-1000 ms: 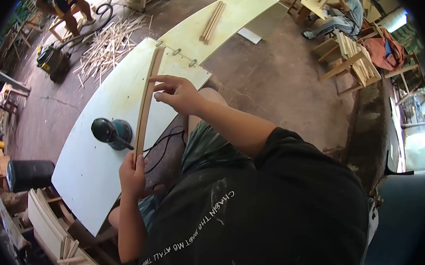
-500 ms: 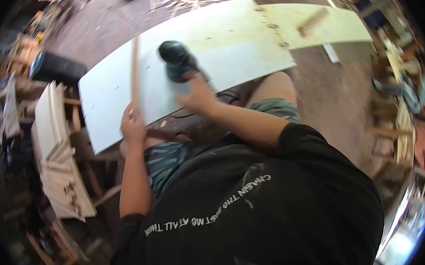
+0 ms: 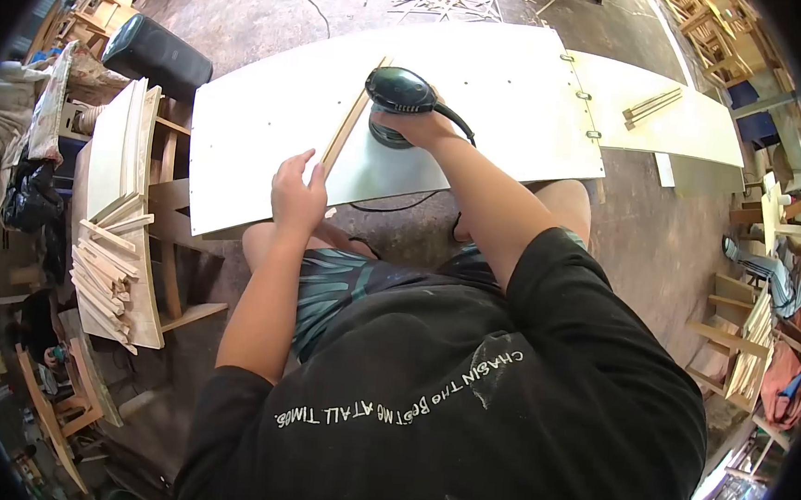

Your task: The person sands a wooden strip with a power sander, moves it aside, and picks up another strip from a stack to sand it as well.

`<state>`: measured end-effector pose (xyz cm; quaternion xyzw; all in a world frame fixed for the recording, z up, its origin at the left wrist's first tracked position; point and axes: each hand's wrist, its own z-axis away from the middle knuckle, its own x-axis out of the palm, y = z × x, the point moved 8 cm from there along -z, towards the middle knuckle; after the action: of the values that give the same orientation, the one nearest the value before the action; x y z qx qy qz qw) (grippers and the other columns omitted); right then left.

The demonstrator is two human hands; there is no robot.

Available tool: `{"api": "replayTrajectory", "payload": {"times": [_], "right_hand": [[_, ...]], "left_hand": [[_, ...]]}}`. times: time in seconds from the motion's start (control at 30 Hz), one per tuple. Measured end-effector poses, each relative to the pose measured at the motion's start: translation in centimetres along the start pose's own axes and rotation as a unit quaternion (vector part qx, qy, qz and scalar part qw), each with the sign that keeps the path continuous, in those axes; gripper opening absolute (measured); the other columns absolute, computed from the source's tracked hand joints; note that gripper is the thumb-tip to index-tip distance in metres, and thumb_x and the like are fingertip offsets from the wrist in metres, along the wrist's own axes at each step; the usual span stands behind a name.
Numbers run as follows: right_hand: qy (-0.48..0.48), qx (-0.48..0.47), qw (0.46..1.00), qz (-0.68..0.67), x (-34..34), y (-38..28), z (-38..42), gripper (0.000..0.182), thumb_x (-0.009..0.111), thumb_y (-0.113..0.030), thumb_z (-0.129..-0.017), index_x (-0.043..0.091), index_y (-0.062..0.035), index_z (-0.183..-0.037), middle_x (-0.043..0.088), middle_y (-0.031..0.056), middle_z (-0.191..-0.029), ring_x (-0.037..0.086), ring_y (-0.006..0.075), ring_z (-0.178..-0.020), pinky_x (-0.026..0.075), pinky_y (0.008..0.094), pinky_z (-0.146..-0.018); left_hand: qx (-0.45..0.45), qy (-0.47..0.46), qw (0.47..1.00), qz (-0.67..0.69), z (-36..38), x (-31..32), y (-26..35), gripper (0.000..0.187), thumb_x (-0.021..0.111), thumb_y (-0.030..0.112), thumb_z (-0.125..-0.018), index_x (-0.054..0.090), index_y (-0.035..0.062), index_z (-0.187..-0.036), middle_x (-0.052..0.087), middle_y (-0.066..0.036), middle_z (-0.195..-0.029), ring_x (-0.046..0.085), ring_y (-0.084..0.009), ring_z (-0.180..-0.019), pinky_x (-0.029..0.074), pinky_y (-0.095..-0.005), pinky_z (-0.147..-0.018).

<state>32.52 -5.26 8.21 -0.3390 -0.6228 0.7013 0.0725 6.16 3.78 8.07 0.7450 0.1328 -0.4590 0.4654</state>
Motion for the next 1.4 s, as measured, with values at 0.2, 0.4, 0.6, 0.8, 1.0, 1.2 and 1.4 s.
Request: {"api": "replayTrajectory", "payload": {"times": [0.2, 0.4, 0.6, 0.8, 1.0, 1.2, 1.4], "right_hand": [[-0.063, -0.083, 0.993, 0.052, -0.6, -2.6, 7.3, 0.054, 0.088, -0.040, -0.075, 0.073, -0.0133, -0.119, 0.075, 0.0135, -0.113, 0.072, 0.0317, -0.111, 0.056, 0.0427, -0.096], [-0.067, -0.089, 0.992, 0.055, -2.1, -3.5, 14.5, 0.071, 0.094, -0.029, -0.073, 0.064, -0.0120, -0.135, 0.071, 0.0108, -0.126, 0.069, 0.0273, -0.120, 0.055, 0.0397, -0.105], [-0.096, -0.023, 0.995, -0.014, -5.1, -2.9, 13.4, 0.073, 0.096, -0.022, -0.073, 0.064, -0.0087, -0.137, 0.072, 0.0099, -0.126, 0.070, 0.0200, -0.115, 0.056, 0.0361, -0.102], [-0.064, 0.018, 0.989, -0.135, -3.8, -0.8, 14.1, 0.076, 0.098, -0.022, -0.073, 0.063, -0.0100, -0.140, 0.072, 0.0090, -0.130, 0.068, 0.0207, -0.122, 0.054, 0.0391, -0.107], [-0.097, 0.002, 0.994, -0.056, -3.0, 0.0, 13.1, 0.065, 0.093, -0.039, -0.080, 0.067, -0.0112, -0.133, 0.074, 0.0092, -0.125, 0.072, 0.0244, -0.115, 0.055, 0.0398, -0.104], [-0.017, 0.190, 0.982, -0.005, -4.9, 2.9, 13.3, 0.065, 0.090, -0.043, -0.081, 0.069, -0.0091, -0.132, 0.075, 0.0114, -0.118, 0.071, 0.0248, -0.110, 0.057, 0.0414, -0.100], [0.010, 0.104, 0.992, 0.066, -7.6, 2.3, 13.2, 0.064, 0.086, -0.041, -0.086, 0.066, -0.0087, -0.137, 0.071, 0.0147, -0.125, 0.067, 0.0261, -0.118, 0.053, 0.0434, -0.101]], "left_hand": [[-0.022, -0.051, 0.906, 0.419, 2.9, 1.6, 7.8, 0.060, 0.074, 0.026, -0.101, 0.052, -0.0016, -0.150, 0.069, -0.020, -0.134, 0.065, -0.0256, -0.126, 0.052, -0.0396, -0.106], [-0.067, -0.154, 0.802, 0.573, 6.5, 2.5, 13.7, 0.060, 0.083, 0.013, -0.094, 0.053, -0.0064, -0.143, 0.071, -0.015, -0.128, 0.069, -0.0186, -0.115, 0.056, -0.0312, -0.099], [-0.035, -0.135, 0.796, 0.589, 5.7, 2.2, 16.4, 0.046, 0.079, 0.001, -0.094, 0.057, -0.0055, -0.134, 0.072, -0.015, -0.124, 0.069, -0.0184, -0.113, 0.057, -0.0333, -0.099], [-0.075, -0.207, 0.820, 0.529, 4.7, 2.5, 16.6, 0.055, 0.080, 0.001, -0.093, 0.056, -0.0069, -0.142, 0.072, -0.014, -0.127, 0.070, -0.0178, -0.114, 0.057, -0.0331, -0.101], [-0.018, -0.200, 0.857, 0.474, 3.2, 1.6, 16.6, 0.050, 0.082, 0.011, -0.093, 0.065, -0.0044, -0.138, 0.076, -0.012, -0.120, 0.071, -0.0175, -0.112, 0.055, -0.0335, -0.103], [0.026, -0.010, 0.971, -0.239, -0.7, 1.5, 1.5, 0.071, 0.073, 0.052, -0.094, 0.059, 0.0017, -0.142, 0.070, -0.028, -0.126, 0.067, -0.0411, -0.120, 0.053, -0.0500, -0.102], [-0.139, -0.160, 0.973, -0.087, 1.4, 2.4, -2.4, 0.072, 0.075, 0.047, -0.093, 0.055, 0.0028, -0.147, 0.074, -0.024, -0.120, 0.072, -0.0388, -0.111, 0.055, -0.0486, -0.098]]}}
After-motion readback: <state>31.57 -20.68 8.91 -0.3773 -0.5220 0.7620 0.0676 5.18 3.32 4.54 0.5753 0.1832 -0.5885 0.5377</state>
